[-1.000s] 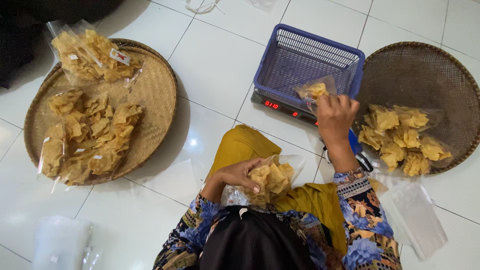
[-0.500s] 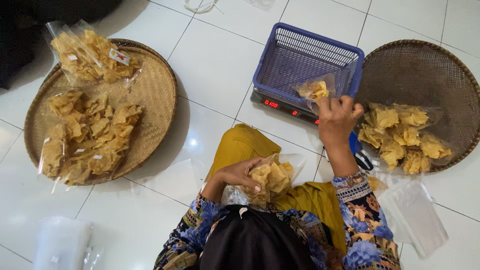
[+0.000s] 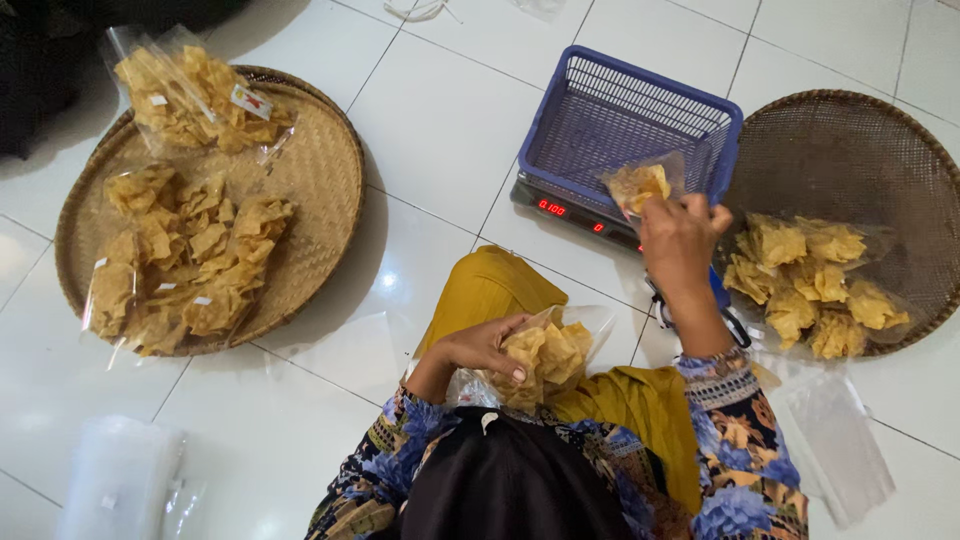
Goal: The person fills plastic bags with chips by hand, weighs each bag on a digital scale to check the weight, and uses a manual heat sealer to seal the openings of the bags.
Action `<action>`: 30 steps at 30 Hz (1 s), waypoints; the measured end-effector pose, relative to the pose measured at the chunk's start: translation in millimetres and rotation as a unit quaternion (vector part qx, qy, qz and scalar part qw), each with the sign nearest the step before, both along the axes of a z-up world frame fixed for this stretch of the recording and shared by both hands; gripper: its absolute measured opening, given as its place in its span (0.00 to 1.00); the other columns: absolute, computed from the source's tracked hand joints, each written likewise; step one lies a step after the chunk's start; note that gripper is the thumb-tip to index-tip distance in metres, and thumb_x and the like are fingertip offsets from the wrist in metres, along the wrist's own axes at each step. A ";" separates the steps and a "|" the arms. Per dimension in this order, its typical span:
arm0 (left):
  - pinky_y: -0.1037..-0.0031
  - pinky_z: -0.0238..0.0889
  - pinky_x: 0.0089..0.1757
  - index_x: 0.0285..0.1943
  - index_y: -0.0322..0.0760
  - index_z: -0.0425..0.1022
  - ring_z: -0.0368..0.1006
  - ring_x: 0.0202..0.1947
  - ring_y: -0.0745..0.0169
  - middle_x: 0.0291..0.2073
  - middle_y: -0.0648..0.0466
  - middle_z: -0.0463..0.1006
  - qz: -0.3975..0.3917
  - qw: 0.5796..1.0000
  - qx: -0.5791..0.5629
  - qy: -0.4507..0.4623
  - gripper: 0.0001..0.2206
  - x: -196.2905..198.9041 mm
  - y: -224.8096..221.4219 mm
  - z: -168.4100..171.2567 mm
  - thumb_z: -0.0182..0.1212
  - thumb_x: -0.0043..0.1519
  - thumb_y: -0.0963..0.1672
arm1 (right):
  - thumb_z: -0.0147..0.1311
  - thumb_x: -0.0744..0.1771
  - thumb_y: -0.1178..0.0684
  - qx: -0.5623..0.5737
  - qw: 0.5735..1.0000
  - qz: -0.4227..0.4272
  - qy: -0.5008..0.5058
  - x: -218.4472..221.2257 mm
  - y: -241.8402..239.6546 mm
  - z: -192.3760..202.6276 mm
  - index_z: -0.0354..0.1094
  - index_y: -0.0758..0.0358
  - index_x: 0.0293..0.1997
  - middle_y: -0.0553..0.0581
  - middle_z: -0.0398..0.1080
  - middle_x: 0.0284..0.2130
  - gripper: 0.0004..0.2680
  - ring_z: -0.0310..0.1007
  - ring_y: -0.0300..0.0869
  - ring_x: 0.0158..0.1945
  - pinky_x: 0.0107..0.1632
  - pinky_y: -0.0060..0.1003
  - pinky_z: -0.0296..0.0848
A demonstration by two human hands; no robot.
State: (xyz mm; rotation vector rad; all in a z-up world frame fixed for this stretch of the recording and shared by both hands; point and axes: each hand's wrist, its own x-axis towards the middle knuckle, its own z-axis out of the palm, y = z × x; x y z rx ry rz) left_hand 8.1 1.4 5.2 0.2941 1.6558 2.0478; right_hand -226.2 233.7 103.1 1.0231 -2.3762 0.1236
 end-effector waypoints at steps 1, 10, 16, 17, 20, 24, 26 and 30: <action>0.67 0.61 0.62 0.76 0.32 0.55 0.66 0.65 0.54 0.63 0.47 0.69 -0.001 1.000 0.001 0.005 0.47 -1.0 -1.2 -1.3 0.77 0.50 0.51 | 0.61 0.68 0.57 0.003 1.000 -0.008 -0.022 -0.9 2.6 -0.7 0.71 0.57 0.38 0.50 0.73 0.31 0.03 0.69 0.48 0.50 0.57 0.53 0.55; 0.68 0.61 0.62 0.76 0.31 0.56 0.65 0.64 0.57 0.63 0.48 0.70 0.006 0.999 0.036 0.000 0.45 1.0 2.0 -3.8 0.78 0.51 0.49 | 0.62 0.68 0.49 -0.006 0.999 0.036 -0.020 -5.1 2.3 3.4 0.74 0.55 0.36 0.50 0.77 0.36 0.05 0.68 0.49 0.54 0.62 0.61 0.49; 0.68 0.60 0.63 0.77 0.31 0.54 0.64 0.65 0.58 0.65 0.49 0.68 0.016 0.999 0.049 -0.014 0.46 3.3 -0.9 -8.6 0.78 0.51 0.47 | 0.61 0.71 0.51 -0.138 0.989 -0.006 -0.058 29.6 12.8 30.1 0.77 0.56 0.45 0.51 0.78 0.45 0.04 0.67 0.50 0.59 0.63 0.59 0.50; 0.68 0.60 0.63 0.77 0.31 0.54 0.64 0.66 0.58 0.65 0.50 0.68 0.019 0.998 0.050 -0.019 0.46 2.9 -0.5 -9.1 0.78 0.51 0.47 | 0.60 0.71 0.50 -0.179 0.977 0.006 -0.116 42.1 17.4 37.8 0.76 0.56 0.46 0.50 0.77 0.46 0.04 0.66 0.48 0.58 0.63 0.55 0.53; 0.68 0.61 0.62 0.76 0.30 0.55 0.66 0.64 0.56 0.64 0.47 0.70 0.027 1.000 0.009 -0.006 0.46 1.2 0.1 -8.2 0.77 0.51 0.49 | 0.58 0.71 0.49 -0.247 0.936 0.058 -0.246 90.8 34.4 60.1 0.73 0.57 0.47 0.51 0.74 0.51 0.06 0.67 0.43 0.59 0.65 0.45 0.60; 0.68 0.63 0.61 0.74 0.29 0.58 0.68 0.63 0.55 0.63 0.45 0.71 0.006 0.999 -0.051 0.005 0.45 -5.3 4.7 -0.8 0.77 0.50 0.51 | 0.60 0.63 0.51 -0.143 0.918 0.193 -0.316 135.4 44.2 69.2 0.79 0.55 0.39 0.62 0.69 0.58 0.05 0.61 0.53 0.64 0.66 0.49 0.54; 0.67 0.63 0.59 0.73 0.29 0.61 0.69 0.63 0.55 0.62 0.44 0.72 -0.004 0.994 -0.103 0.026 0.43 -8.9 5.4 4.7 0.77 0.51 0.51 | 0.58 0.64 0.53 -0.080 0.915 0.187 -0.349 139.3 43.8 64.5 0.80 0.57 0.41 0.62 0.67 0.59 0.06 0.62 0.53 0.64 0.64 0.50 0.57; 0.68 0.64 0.59 0.72 0.31 0.62 0.70 0.61 0.55 0.61 0.46 0.74 -0.033 0.995 -0.086 0.034 0.41 -15.7 14.8 16.2 0.76 0.51 0.52 | 0.55 0.68 0.53 -0.069 0.915 0.163 -0.362 126.1 42.5 48.7 0.77 0.61 0.46 0.63 0.65 0.61 0.07 0.64 0.55 0.65 0.65 0.49 0.62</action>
